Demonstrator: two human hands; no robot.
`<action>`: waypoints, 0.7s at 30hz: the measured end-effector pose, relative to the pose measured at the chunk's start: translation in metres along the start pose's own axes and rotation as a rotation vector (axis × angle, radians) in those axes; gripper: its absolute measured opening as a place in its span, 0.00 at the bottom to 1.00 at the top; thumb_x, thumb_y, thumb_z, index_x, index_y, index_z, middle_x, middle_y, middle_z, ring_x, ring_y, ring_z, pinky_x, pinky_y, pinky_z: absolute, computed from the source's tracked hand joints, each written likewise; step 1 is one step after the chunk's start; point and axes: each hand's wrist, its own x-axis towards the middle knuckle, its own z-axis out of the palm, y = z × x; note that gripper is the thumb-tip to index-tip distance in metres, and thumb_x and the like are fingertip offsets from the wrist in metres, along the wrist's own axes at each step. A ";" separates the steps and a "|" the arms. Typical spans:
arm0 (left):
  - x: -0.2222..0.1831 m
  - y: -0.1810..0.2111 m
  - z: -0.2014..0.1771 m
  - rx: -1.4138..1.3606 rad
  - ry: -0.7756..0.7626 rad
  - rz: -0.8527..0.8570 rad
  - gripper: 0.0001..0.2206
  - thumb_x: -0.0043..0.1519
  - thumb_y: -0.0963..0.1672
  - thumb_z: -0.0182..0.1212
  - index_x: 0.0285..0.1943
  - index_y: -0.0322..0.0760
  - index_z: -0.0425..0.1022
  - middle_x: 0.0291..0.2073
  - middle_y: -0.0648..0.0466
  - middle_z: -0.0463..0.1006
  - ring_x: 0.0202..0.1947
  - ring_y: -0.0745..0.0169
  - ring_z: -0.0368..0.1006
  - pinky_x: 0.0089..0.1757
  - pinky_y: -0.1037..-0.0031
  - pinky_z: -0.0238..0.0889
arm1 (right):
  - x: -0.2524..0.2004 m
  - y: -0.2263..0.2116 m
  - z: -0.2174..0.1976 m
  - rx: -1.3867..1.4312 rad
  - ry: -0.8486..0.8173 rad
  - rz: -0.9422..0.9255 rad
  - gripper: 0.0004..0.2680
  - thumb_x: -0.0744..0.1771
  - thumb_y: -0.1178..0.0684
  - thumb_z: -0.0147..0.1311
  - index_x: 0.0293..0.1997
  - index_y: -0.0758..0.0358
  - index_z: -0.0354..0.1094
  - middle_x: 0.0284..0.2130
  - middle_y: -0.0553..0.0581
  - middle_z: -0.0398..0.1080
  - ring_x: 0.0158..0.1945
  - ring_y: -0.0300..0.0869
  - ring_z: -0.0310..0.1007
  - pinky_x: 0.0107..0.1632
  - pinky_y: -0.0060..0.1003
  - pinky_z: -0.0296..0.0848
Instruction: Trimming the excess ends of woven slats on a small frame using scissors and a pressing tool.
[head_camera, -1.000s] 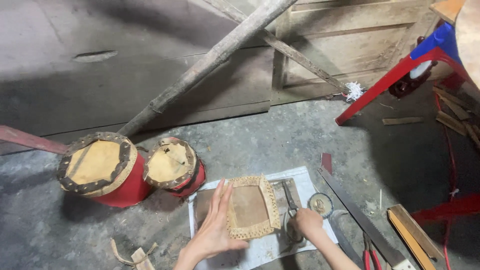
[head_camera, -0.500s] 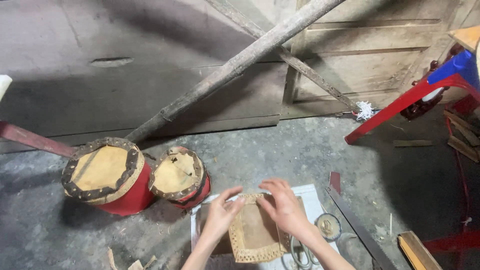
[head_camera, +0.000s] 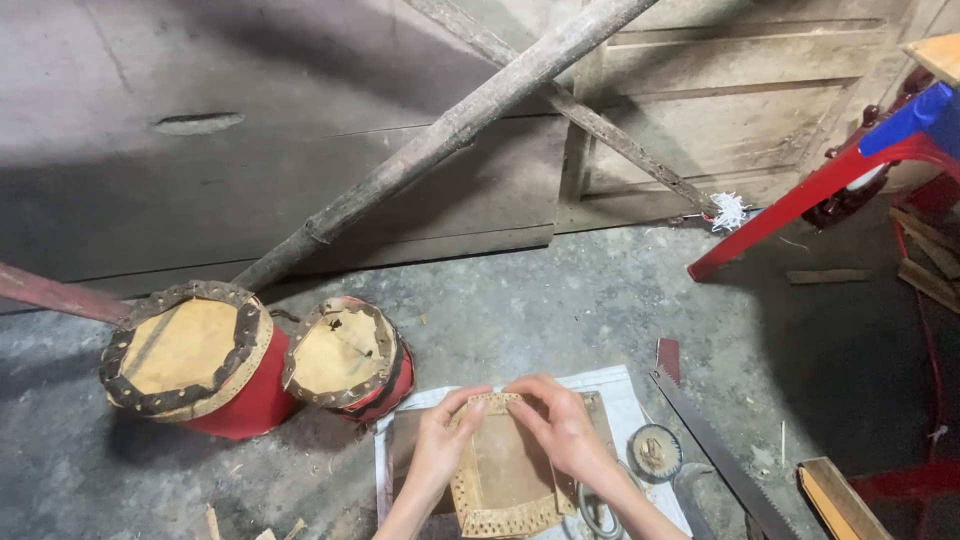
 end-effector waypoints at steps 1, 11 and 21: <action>0.000 -0.003 0.000 0.022 -0.002 0.002 0.13 0.62 0.45 0.60 0.50 0.39 0.85 0.49 0.57 0.85 0.51 0.65 0.77 0.54 0.74 0.66 | -0.001 -0.001 0.001 0.006 0.008 -0.002 0.06 0.64 0.59 0.58 0.41 0.60 0.79 0.37 0.49 0.78 0.31 0.37 0.72 0.36 0.30 0.71; -0.006 0.009 0.006 0.094 0.057 0.066 0.14 0.62 0.45 0.59 0.52 0.38 0.85 0.47 0.58 0.86 0.49 0.66 0.79 0.52 0.76 0.68 | -0.004 0.004 0.010 -0.062 0.044 -0.045 0.07 0.65 0.59 0.56 0.46 0.60 0.75 0.41 0.51 0.75 0.36 0.40 0.76 0.41 0.33 0.76; -0.006 0.007 0.006 0.175 0.097 0.087 0.13 0.61 0.44 0.59 0.50 0.40 0.85 0.47 0.60 0.87 0.46 0.67 0.80 0.50 0.77 0.69 | -0.009 0.010 -0.014 0.198 0.055 0.322 0.16 0.69 0.47 0.40 0.61 0.54 0.69 0.60 0.51 0.73 0.65 0.41 0.70 0.65 0.42 0.68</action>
